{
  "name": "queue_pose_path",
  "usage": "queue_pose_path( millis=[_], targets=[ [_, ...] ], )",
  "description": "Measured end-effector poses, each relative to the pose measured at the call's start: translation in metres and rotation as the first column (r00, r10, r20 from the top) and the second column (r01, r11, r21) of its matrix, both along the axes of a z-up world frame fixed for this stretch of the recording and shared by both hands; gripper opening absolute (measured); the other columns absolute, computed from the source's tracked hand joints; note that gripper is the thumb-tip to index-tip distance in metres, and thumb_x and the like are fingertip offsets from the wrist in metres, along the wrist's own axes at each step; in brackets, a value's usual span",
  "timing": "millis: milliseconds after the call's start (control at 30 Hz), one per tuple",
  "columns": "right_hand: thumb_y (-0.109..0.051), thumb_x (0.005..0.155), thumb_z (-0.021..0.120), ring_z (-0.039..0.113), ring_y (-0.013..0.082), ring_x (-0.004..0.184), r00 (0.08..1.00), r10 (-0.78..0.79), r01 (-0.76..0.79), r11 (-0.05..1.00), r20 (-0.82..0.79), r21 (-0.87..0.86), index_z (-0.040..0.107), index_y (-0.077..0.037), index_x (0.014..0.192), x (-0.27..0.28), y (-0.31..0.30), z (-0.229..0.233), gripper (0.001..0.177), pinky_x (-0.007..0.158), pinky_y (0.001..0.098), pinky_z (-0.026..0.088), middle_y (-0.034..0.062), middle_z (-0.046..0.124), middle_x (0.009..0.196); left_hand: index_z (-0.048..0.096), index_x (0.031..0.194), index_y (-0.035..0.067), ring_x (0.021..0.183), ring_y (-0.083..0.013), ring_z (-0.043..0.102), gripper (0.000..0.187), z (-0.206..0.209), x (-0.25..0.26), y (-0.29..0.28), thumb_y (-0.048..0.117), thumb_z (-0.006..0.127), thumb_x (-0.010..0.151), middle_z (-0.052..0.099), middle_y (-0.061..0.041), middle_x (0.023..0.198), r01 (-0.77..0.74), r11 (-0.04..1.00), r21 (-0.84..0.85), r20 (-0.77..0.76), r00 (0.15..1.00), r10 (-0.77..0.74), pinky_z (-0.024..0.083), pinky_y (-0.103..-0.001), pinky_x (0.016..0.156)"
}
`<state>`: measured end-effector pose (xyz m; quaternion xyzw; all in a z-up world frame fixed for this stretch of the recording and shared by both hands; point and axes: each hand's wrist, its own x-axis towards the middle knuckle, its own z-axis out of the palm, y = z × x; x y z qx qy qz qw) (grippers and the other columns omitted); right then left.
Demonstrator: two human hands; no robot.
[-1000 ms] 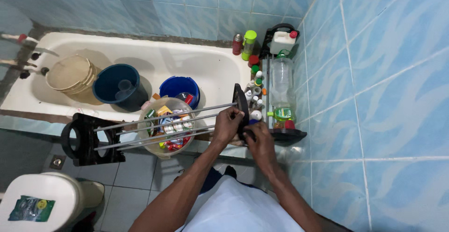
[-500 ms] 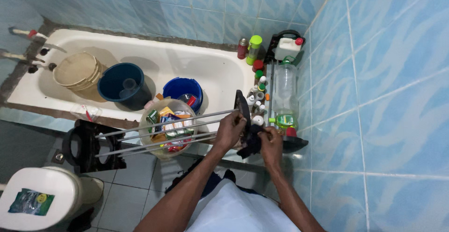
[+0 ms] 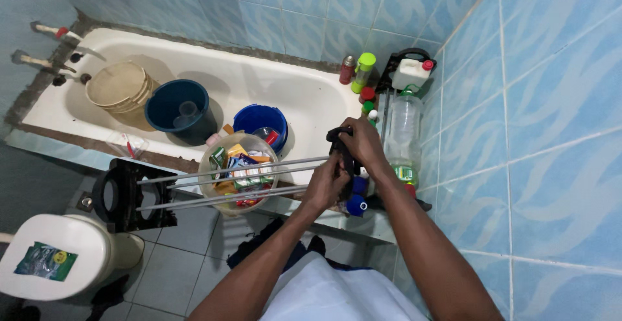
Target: The person picks up bottles, containers, and a spray can, then assembles a multi-tier metal rack by hand and places it in the corner of a bathroom.
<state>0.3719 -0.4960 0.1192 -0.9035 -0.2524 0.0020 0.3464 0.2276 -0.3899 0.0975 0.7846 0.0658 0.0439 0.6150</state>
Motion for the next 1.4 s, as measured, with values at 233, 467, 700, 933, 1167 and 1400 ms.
queue_pose_path(
  millis=[233,467,700,933,1167,1400],
  targets=[
    [-0.015,0.086,0.075,0.067,0.0392,0.096,0.996,-0.088,0.087,0.993,0.01,0.083,0.068,-0.003,0.102,0.021,-0.004,-0.045,0.021,0.084,0.0473,0.052,0.0207,0.069,0.1,0.057,0.102,0.003,0.071,-0.0318,0.067,0.023,0.002,-0.007,0.0,0.015,0.068,0.087,0.067,-0.016,0.079,0.011,0.996,0.089,-0.023,1.0,-0.009,0.051,-0.042,0.067],
    [-0.017,0.09,0.076,0.069,0.0301,0.094,0.979,-0.169,0.186,0.968,-0.115,0.167,0.066,-0.003,0.11,-0.012,-0.016,-0.033,0.027,0.081,0.0395,0.053,0.0181,0.072,0.102,0.057,0.105,0.002,0.07,-0.0275,0.067,0.025,0.016,-0.003,0.012,0.012,0.07,0.086,0.067,-0.015,0.079,0.008,0.999,0.046,-0.022,1.0,-0.007,0.052,-0.039,0.068],
    [-0.013,0.093,0.07,0.068,0.0128,0.09,0.903,-0.061,0.277,0.84,-0.426,0.466,0.066,0.0,0.107,-0.074,-0.055,-0.069,0.02,0.08,0.0279,0.053,0.0083,0.074,0.096,0.056,0.124,0.007,0.069,-0.0246,0.066,0.04,0.025,-0.005,0.015,0.012,0.068,0.086,0.067,-0.013,0.081,0.037,0.999,0.021,-0.039,0.999,-0.036,0.051,-0.038,0.065],
    [-0.02,0.096,0.071,0.067,0.0212,0.083,0.712,-0.585,0.688,0.692,-0.388,0.219,0.066,-0.002,0.113,-0.136,-0.138,-0.105,0.025,0.076,0.0359,0.052,0.0117,0.071,0.093,0.056,0.112,0.003,0.07,-0.021,0.063,0.026,0.016,-0.005,0.018,0.011,0.069,0.09,0.065,-0.012,0.08,0.059,0.998,0.015,-0.035,0.998,-0.058,0.052,-0.036,0.067],
    [-0.017,0.093,0.074,0.066,0.0363,0.091,0.692,-0.72,0.71,0.693,0.061,0.125,0.065,0.002,0.105,-0.132,-0.177,-0.084,0.024,0.082,0.0437,0.051,0.0194,0.066,0.098,0.056,0.114,0.003,0.075,-0.0209,0.068,0.029,0.018,-0.004,0.021,0.01,0.068,0.089,0.07,-0.012,0.085,0.076,0.997,0.033,-0.031,0.997,-0.075,0.054,-0.036,0.071],
    [-0.019,0.081,0.081,0.059,0.0462,0.098,0.864,-0.504,0.495,0.849,-0.005,-0.186,0.061,-0.001,0.129,-0.09,-0.18,-0.16,0.055,0.086,0.0495,0.05,0.0306,0.054,0.112,0.056,0.113,0.005,0.077,-0.0183,0.068,0.024,0.02,-0.007,0.024,0.012,0.066,0.092,0.07,-0.009,0.087,0.109,0.993,0.05,-0.119,0.988,-0.103,0.053,-0.037,0.07]
  ],
)
